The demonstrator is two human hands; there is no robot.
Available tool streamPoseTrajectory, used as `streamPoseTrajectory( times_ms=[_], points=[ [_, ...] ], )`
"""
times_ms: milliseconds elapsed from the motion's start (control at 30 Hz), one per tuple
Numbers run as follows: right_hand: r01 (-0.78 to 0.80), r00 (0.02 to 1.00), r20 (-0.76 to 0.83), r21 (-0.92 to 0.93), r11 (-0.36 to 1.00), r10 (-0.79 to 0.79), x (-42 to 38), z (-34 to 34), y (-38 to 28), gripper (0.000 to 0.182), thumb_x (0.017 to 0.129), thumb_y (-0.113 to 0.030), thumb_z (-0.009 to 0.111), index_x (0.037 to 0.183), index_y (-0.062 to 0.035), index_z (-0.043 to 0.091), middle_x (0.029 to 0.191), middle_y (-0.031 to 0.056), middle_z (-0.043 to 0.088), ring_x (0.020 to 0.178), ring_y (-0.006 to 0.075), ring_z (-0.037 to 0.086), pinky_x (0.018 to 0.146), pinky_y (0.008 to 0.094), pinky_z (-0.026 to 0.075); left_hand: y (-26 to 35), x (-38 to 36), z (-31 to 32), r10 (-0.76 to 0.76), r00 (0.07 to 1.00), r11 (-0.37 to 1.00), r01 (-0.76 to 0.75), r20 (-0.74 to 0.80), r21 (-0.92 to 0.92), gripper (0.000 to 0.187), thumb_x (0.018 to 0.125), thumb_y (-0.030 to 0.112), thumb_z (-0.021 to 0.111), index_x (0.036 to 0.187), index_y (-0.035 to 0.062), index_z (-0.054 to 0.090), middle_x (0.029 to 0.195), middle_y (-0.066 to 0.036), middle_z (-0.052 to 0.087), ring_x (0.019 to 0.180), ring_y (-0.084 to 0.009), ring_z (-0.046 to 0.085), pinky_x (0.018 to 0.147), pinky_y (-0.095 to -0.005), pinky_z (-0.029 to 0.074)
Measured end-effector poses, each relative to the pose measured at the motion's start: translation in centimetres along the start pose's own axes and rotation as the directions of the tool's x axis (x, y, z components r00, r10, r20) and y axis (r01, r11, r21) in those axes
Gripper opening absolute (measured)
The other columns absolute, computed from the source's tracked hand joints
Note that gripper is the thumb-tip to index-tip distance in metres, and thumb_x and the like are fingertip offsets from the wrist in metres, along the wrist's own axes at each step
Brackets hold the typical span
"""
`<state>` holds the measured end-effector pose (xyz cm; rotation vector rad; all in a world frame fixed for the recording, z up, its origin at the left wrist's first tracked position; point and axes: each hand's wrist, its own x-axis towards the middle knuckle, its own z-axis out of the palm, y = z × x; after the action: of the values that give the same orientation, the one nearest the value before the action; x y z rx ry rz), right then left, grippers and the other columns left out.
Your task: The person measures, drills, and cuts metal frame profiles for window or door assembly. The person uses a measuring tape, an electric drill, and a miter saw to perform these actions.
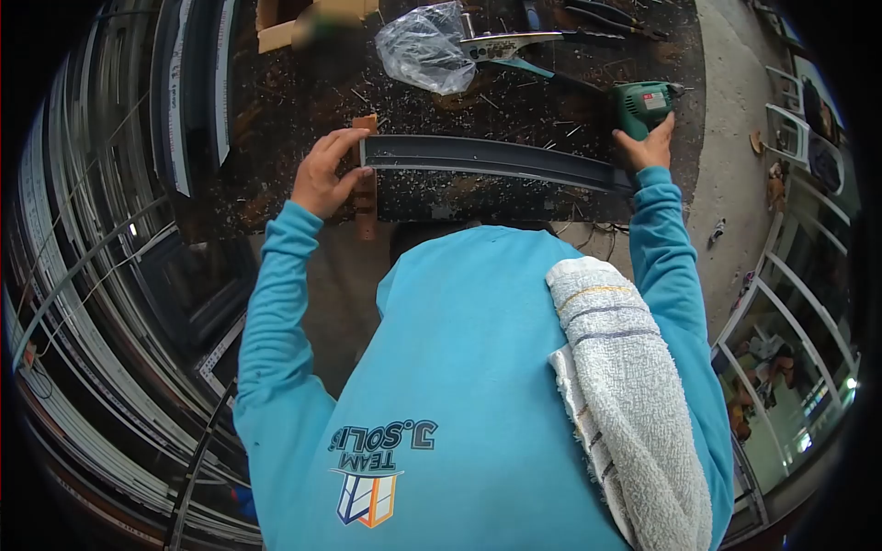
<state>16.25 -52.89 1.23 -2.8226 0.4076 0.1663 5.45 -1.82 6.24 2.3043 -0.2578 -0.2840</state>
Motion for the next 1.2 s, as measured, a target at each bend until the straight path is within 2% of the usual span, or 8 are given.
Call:
streamPoseTrajectory(
  times_ms=[233,300,400,467,600,667,833,1200],
  points=[
    [0.104,0.990,0.045,0.393,0.914,-0.132,3.1,-5.4,1.7,0.092,0.062,-0.023,0.081,0.135,0.0019,0.030,0.117,0.0194,0.053,0.107,0.0280,0.055,0.090,0.0340,0.045,-1.7,1.4,-0.9,0.225,0.973,0.966,-0.228,0.040,0.118,0.051,0.063,0.008,0.077,0.111,0.0063,0.059,0.111,-0.010,0.061,0.107,-0.0301,0.055,0.091,-0.0390,0.046],
    [-0.248,0.959,0.271,0.674,0.695,0.079,-0.3,-10.9,1.5,0.074,0.069,-0.022,0.076,0.128,0.0008,0.038,0.110,0.0162,0.055,0.101,0.0220,0.057,0.084,0.0316,0.048,-1.9,1.2,-0.9,0.231,0.973,0.968,-0.232,0.020,0.099,0.049,0.063,0.010,0.078,0.109,0.0059,0.059,0.109,-0.011,0.061,0.104,-0.0307,0.055,0.090,-0.0397,0.046],
    [-0.141,0.979,0.152,0.986,0.086,-0.134,-9.3,-17.4,1.7,0.073,0.079,-0.021,0.061,0.140,0.0037,0.029,0.135,0.0253,0.043,0.112,0.0306,0.054,0.098,0.0400,0.043,-2.3,1.4,-1.0,0.272,0.962,0.958,-0.271,0.002,0.090,0.049,0.064,0.011,0.078,0.108,0.0073,0.059,0.110,-0.010,0.061,0.104,-0.0303,0.055,0.090,-0.0391,0.046],
    [-0.139,0.961,0.137,0.990,0.009,-0.240,-14.5,-21.5,-6.0,0.080,0.075,-0.029,0.063,0.138,0.0068,0.029,0.132,0.0300,0.041,0.110,0.0336,0.055,0.096,0.0425,0.045,-3.0,1.1,-0.8,0.269,0.963,0.959,-0.269,0.015,0.089,0.052,0.064,0.013,0.079,0.111,0.0090,0.058,0.111,-0.008,0.060,0.107,-0.0297,0.054,0.092,-0.0391,0.045],
    [-0.171,0.848,0.439,0.757,0.631,-0.296,-15.7,-22.3,-7.7,0.090,0.066,-0.040,0.069,0.135,0.0079,0.035,0.122,0.0260,0.050,0.100,0.0311,0.059,0.079,0.0410,0.053,-4.2,0.9,-0.3,0.358,0.933,0.931,-0.355,-0.020,0.086,0.059,0.063,0.016,0.080,0.117,0.0105,0.056,0.115,-0.007,0.060,0.109,-0.0286,0.053,0.094,-0.0403,0.043],
    [-0.059,0.763,0.484,0.712,0.699,-0.428,-16.5,-19.6,-16.7,0.089,0.066,-0.034,0.072,0.136,0.0074,0.034,0.129,0.0200,0.048,0.111,0.0294,0.054,0.089,0.0385,0.048,-5.0,0.6,-0.1,0.397,0.918,0.915,-0.393,-0.022,0.093,0.062,0.063,0.019,0.080,0.119,0.0110,0.055,0.117,-0.007,0.059,0.110,-0.0282,0.052,0.095,-0.0406,0.042],
    [0.261,0.360,0.564,0.704,0.661,-0.743,-17.2,-13.1,-25.8,0.089,0.059,-0.011,0.065,0.140,0.0001,0.031,0.110,0.0231,0.061,0.097,0.0334,0.063,0.089,0.0368,0.047,-5.9,1.1,0.7,0.411,0.908,0.912,-0.410,-0.076,0.033,0.058,0.064,0.022,0.080,0.116,0.0098,0.057,0.117,-0.008,0.059,0.108,-0.0281,0.053,0.093,-0.0392,0.044],
    [0.381,0.355,0.630,0.578,0.722,-0.691,-18.4,-11.5,-30.6,0.088,0.056,-0.008,0.063,0.139,-0.0007,0.035,0.109,0.0233,0.061,0.096,0.0345,0.064,0.090,0.0388,0.045,-7.5,1.2,1.6,0.471,0.864,0.879,-0.476,-0.177,0.016,0.053,0.065,0.026,0.079,0.111,0.0093,0.060,0.113,-0.007,0.061,0.107,-0.0256,0.054,0.091,-0.0380,0.045]
  ],
)
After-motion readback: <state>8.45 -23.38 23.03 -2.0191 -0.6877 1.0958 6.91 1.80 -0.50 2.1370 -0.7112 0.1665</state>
